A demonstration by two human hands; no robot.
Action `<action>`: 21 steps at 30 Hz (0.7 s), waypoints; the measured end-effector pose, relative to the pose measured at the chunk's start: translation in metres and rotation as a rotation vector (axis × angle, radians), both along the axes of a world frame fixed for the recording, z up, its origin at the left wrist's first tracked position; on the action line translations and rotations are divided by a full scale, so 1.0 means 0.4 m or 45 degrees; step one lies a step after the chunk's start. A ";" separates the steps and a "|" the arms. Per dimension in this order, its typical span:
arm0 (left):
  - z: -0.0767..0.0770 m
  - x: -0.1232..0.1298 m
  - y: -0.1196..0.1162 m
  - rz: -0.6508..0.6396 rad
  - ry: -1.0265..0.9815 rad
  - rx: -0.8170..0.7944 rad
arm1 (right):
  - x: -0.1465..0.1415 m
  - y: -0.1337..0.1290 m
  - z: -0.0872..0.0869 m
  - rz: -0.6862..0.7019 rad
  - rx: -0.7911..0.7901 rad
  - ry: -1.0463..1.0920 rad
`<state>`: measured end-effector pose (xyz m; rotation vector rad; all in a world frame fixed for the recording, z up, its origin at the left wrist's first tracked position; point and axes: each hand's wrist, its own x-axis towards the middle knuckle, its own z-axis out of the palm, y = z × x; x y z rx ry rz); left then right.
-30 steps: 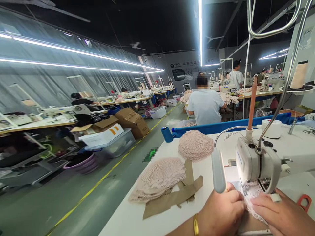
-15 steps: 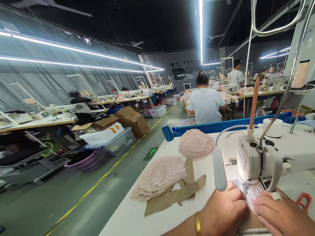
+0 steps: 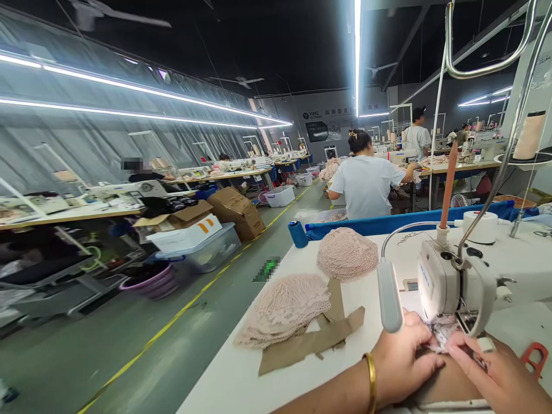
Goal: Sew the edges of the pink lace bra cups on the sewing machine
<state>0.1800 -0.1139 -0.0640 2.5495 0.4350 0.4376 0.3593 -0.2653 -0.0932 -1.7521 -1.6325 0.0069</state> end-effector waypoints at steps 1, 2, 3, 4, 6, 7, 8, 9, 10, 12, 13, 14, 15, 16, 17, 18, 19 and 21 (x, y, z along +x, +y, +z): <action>-0.001 0.001 -0.001 -0.006 -0.027 0.017 | 0.001 -0.001 -0.001 0.023 -0.022 -0.018; -0.003 0.000 -0.002 -0.018 -0.062 0.053 | 0.003 -0.003 0.000 0.056 -0.037 -0.068; -0.005 -0.001 -0.003 -0.037 -0.102 0.116 | 0.007 -0.005 0.004 0.104 -0.055 -0.143; -0.007 -0.004 -0.004 -0.060 -0.150 0.205 | 0.012 -0.007 0.010 0.159 -0.068 -0.233; -0.016 -0.012 -0.005 -0.134 -0.227 0.412 | 0.022 -0.011 0.025 0.282 -0.067 -0.413; -0.022 -0.017 -0.004 -0.178 -0.252 0.507 | 0.027 -0.013 0.032 0.336 -0.045 -0.484; -0.029 -0.023 -0.004 -0.220 -0.267 0.581 | 0.031 -0.014 0.037 0.385 -0.017 -0.537; -0.035 -0.030 -0.003 -0.256 -0.275 0.630 | 0.033 -0.014 0.040 0.428 0.014 -0.572; -0.041 -0.036 -0.001 -0.285 -0.284 0.662 | 0.034 -0.015 0.041 0.462 0.061 -0.594; -0.050 -0.047 0.001 -0.304 -0.324 0.708 | 0.032 -0.016 0.035 0.497 0.111 -0.619; -0.054 -0.051 0.002 -0.304 -0.345 0.728 | 0.030 -0.016 0.030 0.494 0.110 -0.628; -0.056 -0.053 0.003 -0.306 -0.363 0.746 | 0.028 -0.017 0.024 0.480 0.102 -0.637; -0.057 -0.054 0.004 -0.305 -0.372 0.759 | 0.026 -0.018 0.018 0.453 0.085 -0.644; -0.058 -0.054 0.004 -0.302 -0.376 0.765 | 0.025 -0.018 0.012 0.429 0.064 -0.652; -0.059 -0.053 0.004 -0.300 -0.373 0.767 | 0.025 -0.018 0.007 0.413 0.048 -0.657; -0.059 -0.052 0.004 -0.301 -0.371 0.766 | 0.026 -0.017 0.004 0.418 0.055 -0.661; -0.059 -0.051 0.004 -0.303 -0.371 0.763 | 0.029 -0.016 0.002 0.436 0.076 -0.663; -0.057 -0.049 0.004 -0.304 -0.348 0.762 | 0.035 -0.013 0.005 0.460 0.113 -0.658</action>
